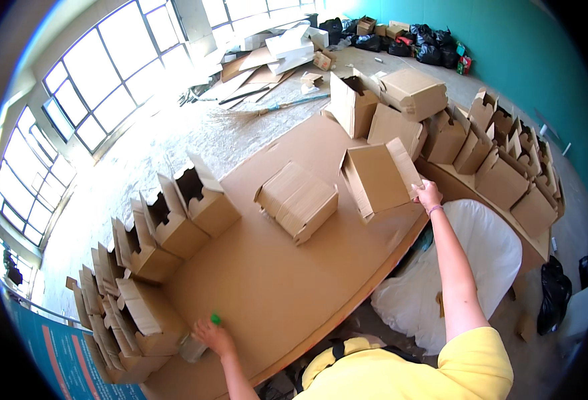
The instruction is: The person places plastic bottles from a shopping cart into cardboard boxes arranged on a table and closes the box flaps.
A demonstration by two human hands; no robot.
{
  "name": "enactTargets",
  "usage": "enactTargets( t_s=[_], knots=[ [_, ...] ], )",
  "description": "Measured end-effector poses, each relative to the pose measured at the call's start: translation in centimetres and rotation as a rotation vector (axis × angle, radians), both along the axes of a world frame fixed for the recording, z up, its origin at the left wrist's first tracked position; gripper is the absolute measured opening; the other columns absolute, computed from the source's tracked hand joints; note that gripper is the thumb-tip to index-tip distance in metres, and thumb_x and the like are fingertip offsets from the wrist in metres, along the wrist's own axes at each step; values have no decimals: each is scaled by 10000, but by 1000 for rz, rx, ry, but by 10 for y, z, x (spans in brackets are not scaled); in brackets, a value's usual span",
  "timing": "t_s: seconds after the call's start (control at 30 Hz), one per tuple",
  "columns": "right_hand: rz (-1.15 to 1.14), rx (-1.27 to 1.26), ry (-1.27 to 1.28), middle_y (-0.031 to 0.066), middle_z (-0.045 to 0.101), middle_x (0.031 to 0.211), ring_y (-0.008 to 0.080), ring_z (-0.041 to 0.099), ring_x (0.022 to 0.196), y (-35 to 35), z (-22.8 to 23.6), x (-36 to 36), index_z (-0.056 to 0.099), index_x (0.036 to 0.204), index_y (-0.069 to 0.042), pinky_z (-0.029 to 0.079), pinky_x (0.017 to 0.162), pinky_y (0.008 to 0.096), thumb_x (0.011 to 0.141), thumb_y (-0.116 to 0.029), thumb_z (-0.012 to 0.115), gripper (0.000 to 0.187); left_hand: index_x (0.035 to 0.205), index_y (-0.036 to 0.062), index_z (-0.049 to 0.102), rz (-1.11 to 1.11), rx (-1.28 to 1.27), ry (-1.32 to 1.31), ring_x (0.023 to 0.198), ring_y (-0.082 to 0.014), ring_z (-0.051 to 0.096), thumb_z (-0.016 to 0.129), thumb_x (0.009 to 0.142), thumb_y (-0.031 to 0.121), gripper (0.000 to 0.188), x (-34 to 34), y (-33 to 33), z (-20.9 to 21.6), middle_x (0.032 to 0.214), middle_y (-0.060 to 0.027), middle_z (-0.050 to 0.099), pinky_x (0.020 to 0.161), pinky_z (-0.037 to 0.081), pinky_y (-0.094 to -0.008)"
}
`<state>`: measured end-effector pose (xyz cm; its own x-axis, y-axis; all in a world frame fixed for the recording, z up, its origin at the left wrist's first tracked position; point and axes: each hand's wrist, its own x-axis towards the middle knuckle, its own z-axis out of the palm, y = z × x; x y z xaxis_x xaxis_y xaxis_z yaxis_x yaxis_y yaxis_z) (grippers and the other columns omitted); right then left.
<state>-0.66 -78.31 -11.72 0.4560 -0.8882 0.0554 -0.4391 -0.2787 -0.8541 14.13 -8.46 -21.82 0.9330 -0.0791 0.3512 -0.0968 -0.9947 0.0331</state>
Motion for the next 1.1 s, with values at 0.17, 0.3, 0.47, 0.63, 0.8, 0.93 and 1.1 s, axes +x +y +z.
enactTargets(
  t_s=[0.17, 0.3, 0.47, 0.63, 0.8, 0.93, 1.1],
  knots=[
    [-91, -778, 403, 127, 668, 1049, 325, 606, 998, -52, 36, 90, 599, 1123, -61, 480, 891, 433, 783, -164, 693, 367, 1366, 26, 415, 335, -70, 3, 1412, -425, 206, 647, 806, 107, 611, -41, -71, 24, 1501, -115, 322, 1133, 143, -622],
    [91, -728, 48, 194, 601, 1207, 349, 569, 1106, -94, 60, 199, 529, 1255, -17, 453, 982, 413, 784, -160, 714, 525, 1408, 41, 383, 393, 58, 11, 1423, -426, 183, 620, 867, 177, 606, -44, -74, 2, 1540, -116, 270, 1122, 180, -622],
    [30, -516, -109, 233, 564, 1277, 348, 555, 1169, -136, 53, 305, 487, 1304, 22, 447, 1006, 397, 780, -226, 745, 635, 1361, 42, 456, 331, 132, -169, 1332, -422, 340, 600, 881, 225, 534, -34, -88, 20, 1416, -124, 432, 1059, 292, -604],
    [95, -394, -89, 212, 669, 1067, 362, 626, 1030, -161, 21, 360, 589, 1188, -18, 507, 889, 422, 807, -338, 705, 511, 1307, 43, 517, 318, 171, -322, 1277, -432, 421, 563, 895, 215, 450, -31, -93, 29, 1346, -121, 520, 1017, 352, -593],
    [-22, -767, 214, 184, 677, 901, 337, 628, 933, -176, -20, 363, 708, 884, -40, 430, 981, 477, 850, -273, 636, 246, 1290, 50, 534, 370, 250, -292, 1295, -403, 414, 500, 928, 199, 393, -25, -89, 16, 1351, -112, 520, 1029, 344, -582],
    [-118, -831, 68, 190, 665, 846, 353, 610, 866, -177, -24, 339, 700, 816, -23, 434, 953, 482, 875, -222, 610, 227, 1288, 54, 537, 370, 204, -170, 1310, -372, 413, 491, 937, 209, 387, -36, -98, 33, 1363, -107, 516, 1041, 338, -566],
    [-32, -564, -574, 222, 535, 618, 350, 477, 571, -140, 27, 301, 574, 674, 42, 415, 583, 439, 943, -291, 598, 429, 1316, 59, 519, 432, 155, 42, 1341, -359, 383, 506, 926, 218, 421, -34, -106, 63, 1391, -116, 493, 1074, 307, -552]
  ],
)
